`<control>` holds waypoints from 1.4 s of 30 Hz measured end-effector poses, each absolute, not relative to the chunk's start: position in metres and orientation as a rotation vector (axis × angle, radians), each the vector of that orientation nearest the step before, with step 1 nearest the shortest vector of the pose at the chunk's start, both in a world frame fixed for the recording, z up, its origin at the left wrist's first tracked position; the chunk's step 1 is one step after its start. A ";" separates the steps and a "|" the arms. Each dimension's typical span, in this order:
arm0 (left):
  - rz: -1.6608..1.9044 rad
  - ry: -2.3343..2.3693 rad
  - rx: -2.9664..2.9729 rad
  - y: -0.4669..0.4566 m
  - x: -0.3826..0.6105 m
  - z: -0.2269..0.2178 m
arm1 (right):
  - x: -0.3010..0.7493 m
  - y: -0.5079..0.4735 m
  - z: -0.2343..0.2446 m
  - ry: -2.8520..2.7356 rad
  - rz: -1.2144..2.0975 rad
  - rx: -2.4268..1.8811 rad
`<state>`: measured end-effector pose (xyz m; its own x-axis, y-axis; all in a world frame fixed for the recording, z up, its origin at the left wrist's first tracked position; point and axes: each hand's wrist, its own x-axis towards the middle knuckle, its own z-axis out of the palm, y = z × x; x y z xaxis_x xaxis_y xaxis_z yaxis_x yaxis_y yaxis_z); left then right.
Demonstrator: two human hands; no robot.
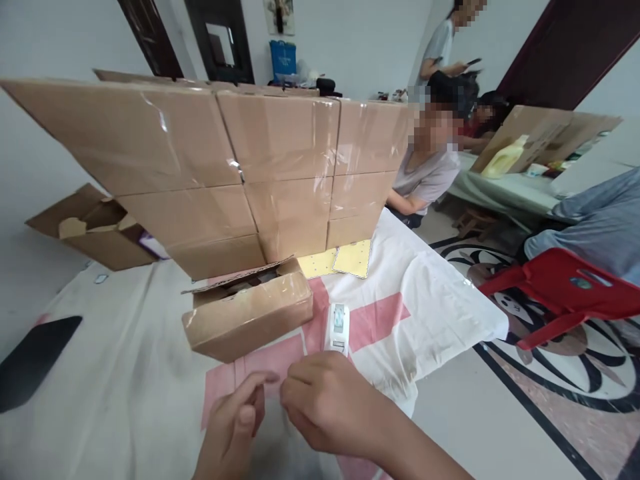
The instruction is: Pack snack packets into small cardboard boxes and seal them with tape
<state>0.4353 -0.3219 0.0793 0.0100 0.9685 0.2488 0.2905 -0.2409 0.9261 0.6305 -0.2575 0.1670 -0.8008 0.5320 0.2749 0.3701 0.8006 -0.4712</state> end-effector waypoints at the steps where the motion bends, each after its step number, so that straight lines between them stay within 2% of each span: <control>1: 1.228 1.361 1.611 -0.322 0.429 0.083 | 0.631 -0.254 0.174 -2.562 0.603 -0.656; 4: 1.326 1.519 1.912 -0.310 0.410 0.105 | 0.635 -0.232 0.199 -2.446 0.723 -0.604; 7: 1.373 1.938 2.370 -0.285 0.396 0.132 | 0.635 -0.196 0.222 -2.445 0.710 -0.593; 10: 0.948 2.238 2.510 -0.258 0.389 0.149 | 0.625 -0.159 0.236 -2.544 0.647 -0.584; 13: 0.533 2.196 2.502 -0.241 0.383 0.149 | 0.611 -0.132 0.238 -2.647 0.630 -0.582; 17: 0.284 2.121 2.499 -0.241 0.380 0.134 | 0.596 -0.104 0.228 -2.653 0.699 -0.609; 21: 0.284 2.120 2.567 -0.248 0.378 0.123 | 0.581 -0.085 0.211 -2.618 1.105 -0.608; 23: 0.309 2.093 2.596 -0.249 0.376 0.122 | 0.571 -0.078 0.202 -2.622 1.202 -0.619; 32: 0.423 2.065 2.608 -0.251 0.373 0.118 | 0.550 -0.062 0.189 -2.830 0.982 -0.707; 42: 0.463 2.081 2.637 -0.253 0.374 0.116 | 0.553 -0.053 0.182 -2.811 1.070 -0.735</control>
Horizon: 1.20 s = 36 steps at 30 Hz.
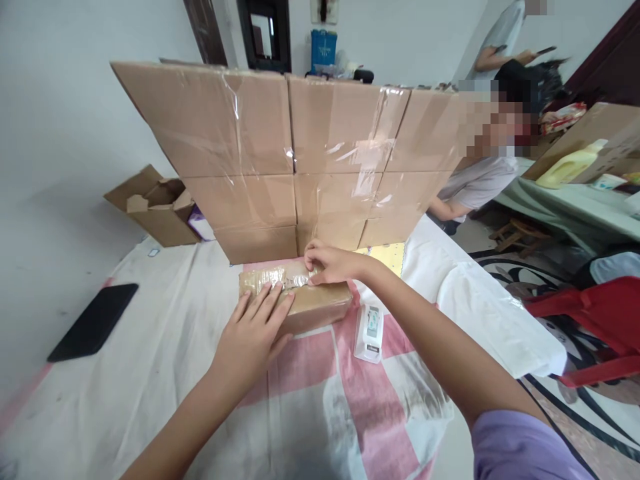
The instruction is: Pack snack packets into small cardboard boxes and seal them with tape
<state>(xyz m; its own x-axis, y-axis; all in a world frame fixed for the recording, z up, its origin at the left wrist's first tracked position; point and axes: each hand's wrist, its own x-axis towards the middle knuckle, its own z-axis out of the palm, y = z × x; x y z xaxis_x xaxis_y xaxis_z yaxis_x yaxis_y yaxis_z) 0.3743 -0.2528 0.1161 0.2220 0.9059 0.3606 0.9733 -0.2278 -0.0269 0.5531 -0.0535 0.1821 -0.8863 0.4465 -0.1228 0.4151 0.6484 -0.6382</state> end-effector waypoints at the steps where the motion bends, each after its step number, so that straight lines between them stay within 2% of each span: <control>1: -0.404 -1.764 -2.243 -0.254 0.374 0.115 | 0.553 -0.052 0.181 -2.807 1.045 -0.781; 6: -0.468 -1.767 -2.196 -0.253 0.375 0.111 | 0.553 -0.047 0.170 -2.771 0.997 -0.821; 14: -0.464 -2.033 -2.096 -0.226 0.424 0.141 | 0.562 -0.056 0.161 -2.663 0.984 -0.806; 22: -0.607 -1.940 -2.107 -0.217 0.443 0.116 | 0.570 -0.047 0.147 -2.605 1.015 -0.652; 30: -0.603 -1.682 -2.011 -0.213 0.441 0.101 | 0.575 -0.040 0.137 -2.493 0.849 -1.127; 36: -0.908 -1.345 -2.165 -0.216 0.415 0.100 | 0.573 -0.044 0.136 -2.428 0.790 -1.527</control>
